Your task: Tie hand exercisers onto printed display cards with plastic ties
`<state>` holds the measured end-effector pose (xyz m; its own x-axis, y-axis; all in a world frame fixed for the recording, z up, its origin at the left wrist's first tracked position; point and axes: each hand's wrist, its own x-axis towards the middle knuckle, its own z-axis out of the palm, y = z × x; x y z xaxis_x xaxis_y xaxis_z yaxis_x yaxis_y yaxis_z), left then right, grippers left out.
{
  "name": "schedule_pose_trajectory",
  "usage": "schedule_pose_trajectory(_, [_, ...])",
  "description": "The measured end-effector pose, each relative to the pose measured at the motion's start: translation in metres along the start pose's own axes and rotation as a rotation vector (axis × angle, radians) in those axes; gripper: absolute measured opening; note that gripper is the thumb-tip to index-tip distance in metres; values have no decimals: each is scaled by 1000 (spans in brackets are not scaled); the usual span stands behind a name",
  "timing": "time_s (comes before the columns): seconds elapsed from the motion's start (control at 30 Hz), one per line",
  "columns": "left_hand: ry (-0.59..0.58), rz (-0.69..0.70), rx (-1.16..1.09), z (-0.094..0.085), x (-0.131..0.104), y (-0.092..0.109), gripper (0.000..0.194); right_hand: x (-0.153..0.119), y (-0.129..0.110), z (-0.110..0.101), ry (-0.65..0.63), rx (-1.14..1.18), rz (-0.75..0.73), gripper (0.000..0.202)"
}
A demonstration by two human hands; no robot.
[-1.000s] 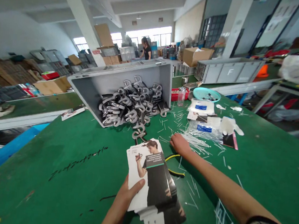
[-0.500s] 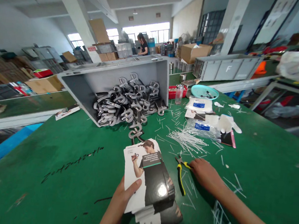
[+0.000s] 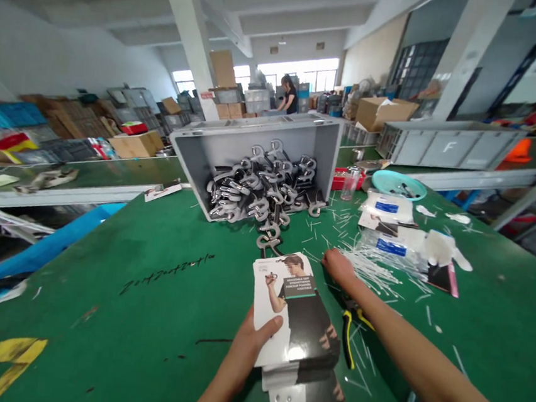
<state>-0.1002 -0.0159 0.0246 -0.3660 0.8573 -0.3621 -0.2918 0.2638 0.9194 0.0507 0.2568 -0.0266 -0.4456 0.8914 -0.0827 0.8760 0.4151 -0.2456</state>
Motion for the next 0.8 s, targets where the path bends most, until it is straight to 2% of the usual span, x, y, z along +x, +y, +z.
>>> schedule_pose_trajectory(0.1, [-21,21,21,-2,1,1,75,8,8,-4,-49,-5,-24,29])
schedule_pose_trajectory(0.27, [-26,27,14,-1,-2,7,73,2,23,-7,-67,28,-70,26])
schedule_pose_trajectory(0.47, [2,31,-15,3,-8,11,71,6,14,3,-49,81,-37,28])
schedule_pose_trajectory(0.6, [4,30,-17,2,-5,5,73,14,17,-4,-80,192,-49,26])
schedule_pose_trajectory(0.8, [7,60,73,-4,-2,2,71,-10,36,-17,-33,402,-49,15])
